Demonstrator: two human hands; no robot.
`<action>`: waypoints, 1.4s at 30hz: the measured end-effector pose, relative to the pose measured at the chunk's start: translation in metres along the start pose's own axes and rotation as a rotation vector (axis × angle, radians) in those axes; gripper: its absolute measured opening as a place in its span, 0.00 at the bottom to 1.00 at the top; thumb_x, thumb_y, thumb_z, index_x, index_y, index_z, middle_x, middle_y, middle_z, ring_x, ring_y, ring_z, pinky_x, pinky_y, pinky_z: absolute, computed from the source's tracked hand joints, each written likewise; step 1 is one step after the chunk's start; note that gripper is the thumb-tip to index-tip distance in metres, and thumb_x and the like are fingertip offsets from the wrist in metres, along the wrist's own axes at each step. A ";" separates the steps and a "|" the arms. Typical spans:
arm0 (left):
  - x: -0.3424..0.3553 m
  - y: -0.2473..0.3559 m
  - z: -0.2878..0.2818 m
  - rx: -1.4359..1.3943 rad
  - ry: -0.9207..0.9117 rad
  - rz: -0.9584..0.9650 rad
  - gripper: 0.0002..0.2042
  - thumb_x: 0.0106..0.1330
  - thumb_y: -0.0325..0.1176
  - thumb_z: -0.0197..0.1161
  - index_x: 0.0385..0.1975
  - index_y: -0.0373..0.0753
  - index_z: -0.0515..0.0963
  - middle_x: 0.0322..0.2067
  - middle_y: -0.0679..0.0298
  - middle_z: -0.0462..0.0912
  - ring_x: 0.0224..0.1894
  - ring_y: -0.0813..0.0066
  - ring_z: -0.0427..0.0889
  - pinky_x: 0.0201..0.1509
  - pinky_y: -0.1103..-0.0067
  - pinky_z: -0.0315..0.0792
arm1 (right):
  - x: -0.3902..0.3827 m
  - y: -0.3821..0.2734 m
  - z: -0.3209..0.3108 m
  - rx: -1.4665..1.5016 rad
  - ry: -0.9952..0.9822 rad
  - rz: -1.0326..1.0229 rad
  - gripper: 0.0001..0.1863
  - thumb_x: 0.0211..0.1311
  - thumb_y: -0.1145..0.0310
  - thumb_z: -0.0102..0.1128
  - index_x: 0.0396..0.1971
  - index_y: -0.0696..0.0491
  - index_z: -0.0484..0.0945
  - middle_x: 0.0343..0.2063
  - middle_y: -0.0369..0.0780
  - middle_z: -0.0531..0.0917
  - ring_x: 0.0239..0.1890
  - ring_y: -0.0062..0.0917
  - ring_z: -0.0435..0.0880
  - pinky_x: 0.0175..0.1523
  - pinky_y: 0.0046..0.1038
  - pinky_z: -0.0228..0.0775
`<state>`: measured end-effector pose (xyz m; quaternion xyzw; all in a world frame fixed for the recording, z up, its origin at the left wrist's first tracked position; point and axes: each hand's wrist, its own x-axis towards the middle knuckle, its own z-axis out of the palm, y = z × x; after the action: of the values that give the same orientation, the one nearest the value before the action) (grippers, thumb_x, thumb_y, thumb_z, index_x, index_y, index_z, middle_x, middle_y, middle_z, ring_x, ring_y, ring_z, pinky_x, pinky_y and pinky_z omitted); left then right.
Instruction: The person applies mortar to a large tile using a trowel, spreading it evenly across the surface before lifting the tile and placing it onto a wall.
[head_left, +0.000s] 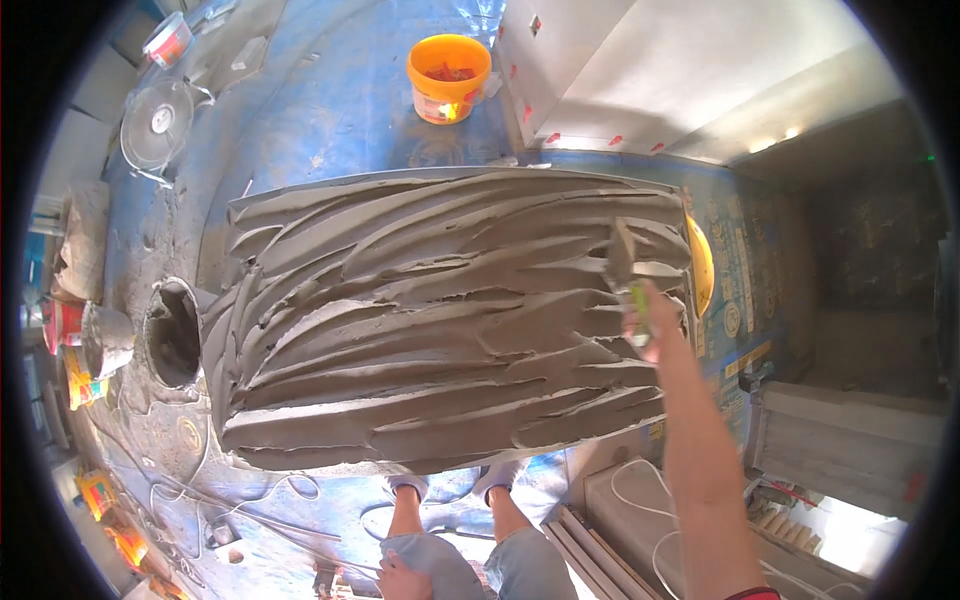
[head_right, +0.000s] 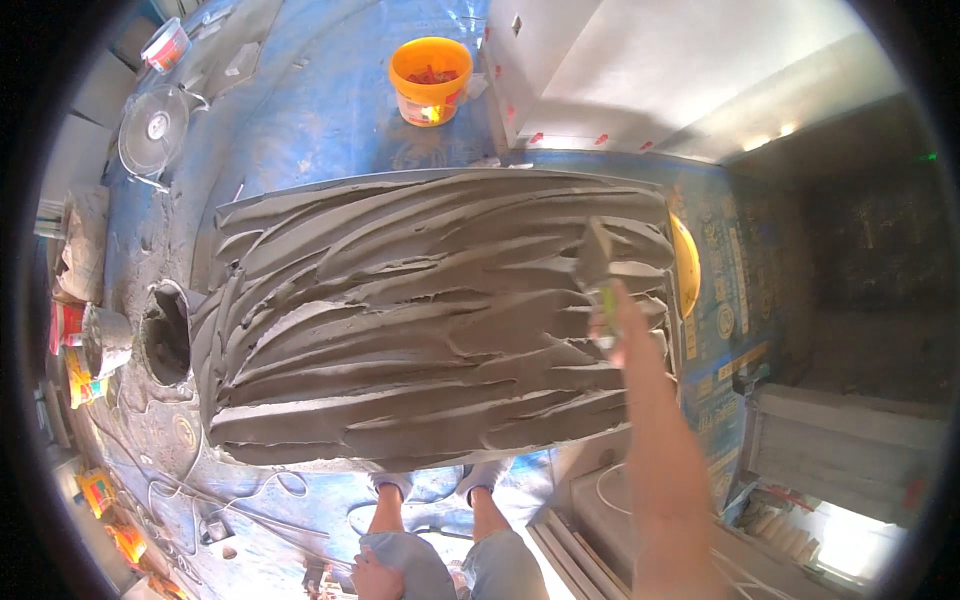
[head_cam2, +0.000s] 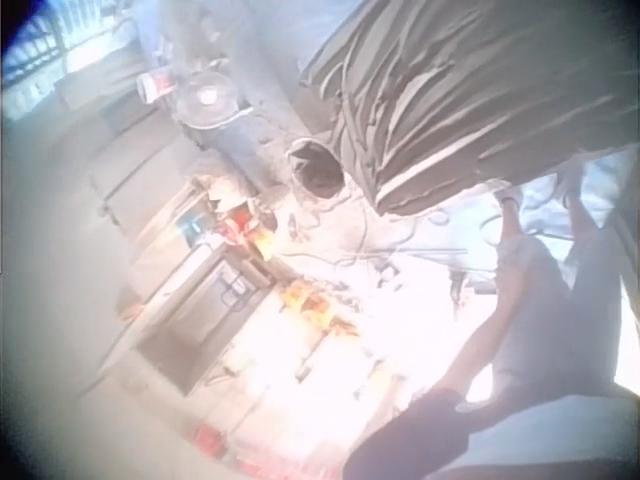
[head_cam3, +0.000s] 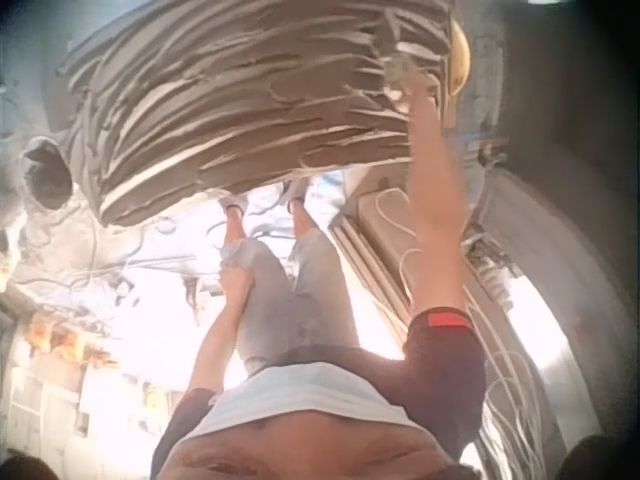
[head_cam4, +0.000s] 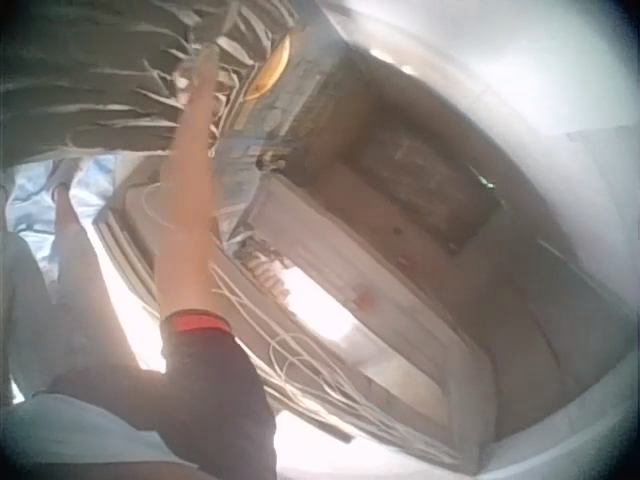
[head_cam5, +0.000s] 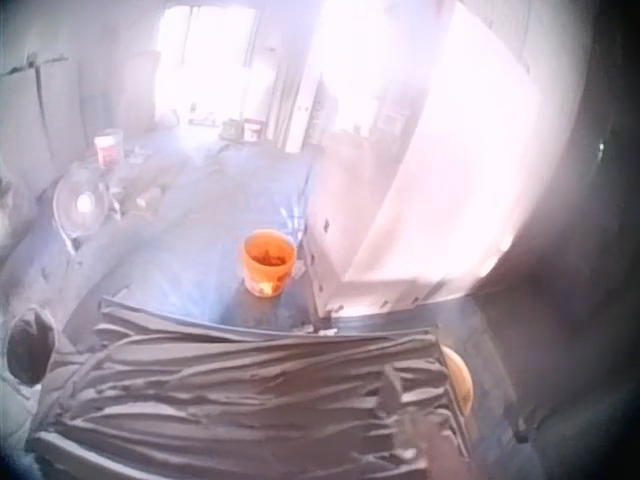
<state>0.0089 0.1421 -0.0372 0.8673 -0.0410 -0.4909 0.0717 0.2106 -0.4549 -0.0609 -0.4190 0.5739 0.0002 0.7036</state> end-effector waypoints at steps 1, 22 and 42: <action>-0.002 0.004 -0.014 0.022 -0.027 0.010 0.23 0.65 0.43 0.55 0.44 0.23 0.78 0.44 0.37 0.80 0.45 0.41 0.80 0.50 0.57 0.73 | -0.006 0.022 0.035 -0.070 0.055 -0.004 0.22 0.72 0.45 0.49 0.34 0.52 0.73 0.18 0.38 0.74 0.15 0.24 0.72 0.20 0.29 0.67; 0.018 -0.081 -0.038 -0.224 -0.123 -0.262 0.38 0.55 0.40 0.59 0.66 0.29 0.57 0.55 0.43 0.69 0.56 0.44 0.71 0.60 0.56 0.68 | -0.185 0.179 0.326 -1.563 -0.299 -0.567 0.27 0.70 0.46 0.46 0.48 0.58 0.72 0.38 0.56 0.83 0.42 0.56 0.81 0.47 0.51 0.72; 0.032 -0.116 0.020 -0.141 0.036 -0.012 0.23 0.60 0.41 0.56 0.47 0.25 0.75 0.41 0.42 0.79 0.45 0.41 0.78 0.48 0.54 0.74 | -0.218 0.294 0.488 -0.499 -0.495 0.126 0.24 0.71 0.41 0.47 0.39 0.50 0.67 0.19 0.34 0.70 0.15 0.19 0.70 0.19 0.28 0.68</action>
<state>0.0087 0.2504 -0.0935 0.8690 0.0002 -0.4773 0.1304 0.3891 0.1283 -0.0627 -0.5289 0.3929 0.2852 0.6961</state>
